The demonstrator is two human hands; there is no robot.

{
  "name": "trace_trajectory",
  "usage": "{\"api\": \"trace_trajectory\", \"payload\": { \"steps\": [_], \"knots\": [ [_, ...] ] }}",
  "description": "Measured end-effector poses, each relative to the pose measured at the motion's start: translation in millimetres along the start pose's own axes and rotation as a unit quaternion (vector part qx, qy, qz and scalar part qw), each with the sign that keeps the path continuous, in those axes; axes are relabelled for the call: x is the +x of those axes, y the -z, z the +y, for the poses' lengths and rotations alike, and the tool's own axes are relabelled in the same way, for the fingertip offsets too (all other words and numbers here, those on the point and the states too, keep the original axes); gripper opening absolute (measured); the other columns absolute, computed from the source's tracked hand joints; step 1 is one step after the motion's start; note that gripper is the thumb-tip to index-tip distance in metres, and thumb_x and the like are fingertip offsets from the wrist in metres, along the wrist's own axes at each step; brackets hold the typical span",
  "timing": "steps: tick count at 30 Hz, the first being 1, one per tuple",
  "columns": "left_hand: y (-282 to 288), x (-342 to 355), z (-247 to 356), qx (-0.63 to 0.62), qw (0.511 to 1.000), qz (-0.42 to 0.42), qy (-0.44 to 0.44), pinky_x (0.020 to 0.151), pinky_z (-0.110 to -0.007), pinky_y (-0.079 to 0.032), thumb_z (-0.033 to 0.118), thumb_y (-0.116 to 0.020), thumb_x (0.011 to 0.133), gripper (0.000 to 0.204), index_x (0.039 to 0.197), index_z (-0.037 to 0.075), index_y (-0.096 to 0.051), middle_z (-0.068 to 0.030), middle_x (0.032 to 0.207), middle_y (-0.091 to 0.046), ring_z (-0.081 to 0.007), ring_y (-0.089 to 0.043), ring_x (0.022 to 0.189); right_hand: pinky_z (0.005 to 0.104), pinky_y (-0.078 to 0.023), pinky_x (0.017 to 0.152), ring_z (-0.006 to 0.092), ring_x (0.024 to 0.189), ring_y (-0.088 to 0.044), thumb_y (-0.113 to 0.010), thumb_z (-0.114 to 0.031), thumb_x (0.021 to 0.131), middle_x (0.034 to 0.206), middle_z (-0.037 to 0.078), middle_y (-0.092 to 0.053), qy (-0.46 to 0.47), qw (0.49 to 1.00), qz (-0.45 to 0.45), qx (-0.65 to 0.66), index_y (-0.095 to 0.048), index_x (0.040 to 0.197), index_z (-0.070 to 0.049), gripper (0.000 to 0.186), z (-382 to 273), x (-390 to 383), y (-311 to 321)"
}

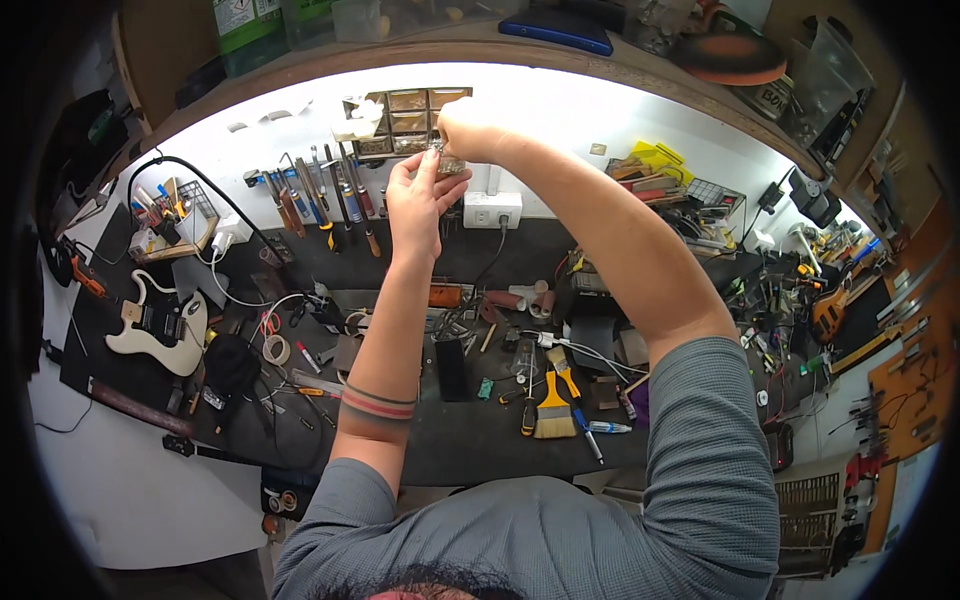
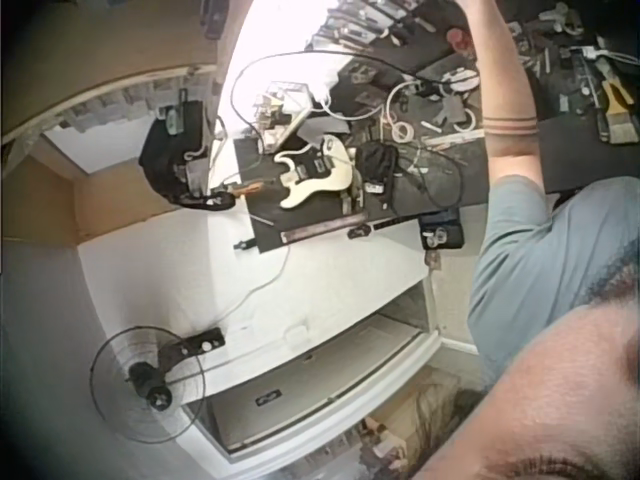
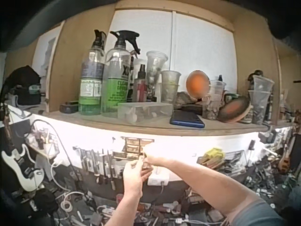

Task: The person desolders electronic components using a soldering iron, retrieves wire spools and hardware, cuts and strips a wire using pliers, and fits electronic components onto a guitar pickguard.

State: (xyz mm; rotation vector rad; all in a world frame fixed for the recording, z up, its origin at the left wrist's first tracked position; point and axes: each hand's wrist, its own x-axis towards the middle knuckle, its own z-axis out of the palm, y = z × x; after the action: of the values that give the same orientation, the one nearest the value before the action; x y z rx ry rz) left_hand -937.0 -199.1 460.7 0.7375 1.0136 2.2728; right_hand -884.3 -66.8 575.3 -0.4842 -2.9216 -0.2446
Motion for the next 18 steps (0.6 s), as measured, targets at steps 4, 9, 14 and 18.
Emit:
{"api": "trace_trajectory", "payload": {
  "steps": [4, 9, 14, 18],
  "knots": [
    [4.7, -2.3, -3.1, -0.020, 1.000, -0.020, -0.002, 0.090, -0.039, -0.071, 0.025, -0.062, 0.119, 0.040, 0.140, -0.006, -0.050, -0.0250, 0.122, -0.074, -0.0329, -0.083, 0.106, 0.0502, -0.064, 0.084, 0.0362, 0.090, -0.081, -0.080, -0.026, 0.093, 0.095, 0.016, -0.084, 0.026, 0.999, 0.027, 0.020, -0.088, 0.102, -0.010, 0.020, 9.7, -0.7, -5.2],
    [5.3, -3.9, -7.3, -0.033, 0.999, -0.034, 0.007, 0.092, -0.039, -0.071, 0.024, -0.061, 0.119, 0.042, 0.147, -0.006, -0.049, -0.0246, 0.125, -0.074, -0.0331, -0.083, 0.110, 0.0502, -0.063, 0.085, 0.0372, 0.093, -0.081, -0.078, -0.022, 0.093, 0.095, 0.017, -0.084, 0.018, 0.999, 0.031, 0.028, -0.087, 0.104, -0.009, 0.019, 27.6, 1.3, -20.4],
    [10.6, -7.9, -7.4, -0.037, 0.998, -0.040, 0.010, 0.095, -0.039, -0.070, 0.018, -0.060, 0.119, 0.043, 0.152, -0.006, -0.048, -0.0236, 0.128, -0.075, -0.0322, -0.082, 0.113, 0.0408, -0.057, 0.094, 0.0282, 0.100, -0.073, -0.076, -0.018, 0.099, 0.104, 0.015, -0.077, 0.049, 0.979, 0.038, 0.197, -0.078, 0.108, -0.001, 0.020, 32.9, -0.1, -22.7],
    [10.0, -11.5, -9.0, -0.011, 0.999, -0.038, -0.016, 0.095, -0.038, -0.070, 0.009, -0.059, 0.117, 0.044, 0.156, -0.008, -0.046, -0.0232, 0.130, -0.075, -0.0313, -0.082, 0.114, 0.0389, -0.056, 0.097, 0.0220, 0.104, -0.070, -0.075, -0.023, 0.105, 0.107, 0.010, -0.076, 0.026, 0.956, 0.066, 0.285, -0.077, 0.114, -0.001, 0.024, 31.4, -8.5, -32.1]
  ]
}}
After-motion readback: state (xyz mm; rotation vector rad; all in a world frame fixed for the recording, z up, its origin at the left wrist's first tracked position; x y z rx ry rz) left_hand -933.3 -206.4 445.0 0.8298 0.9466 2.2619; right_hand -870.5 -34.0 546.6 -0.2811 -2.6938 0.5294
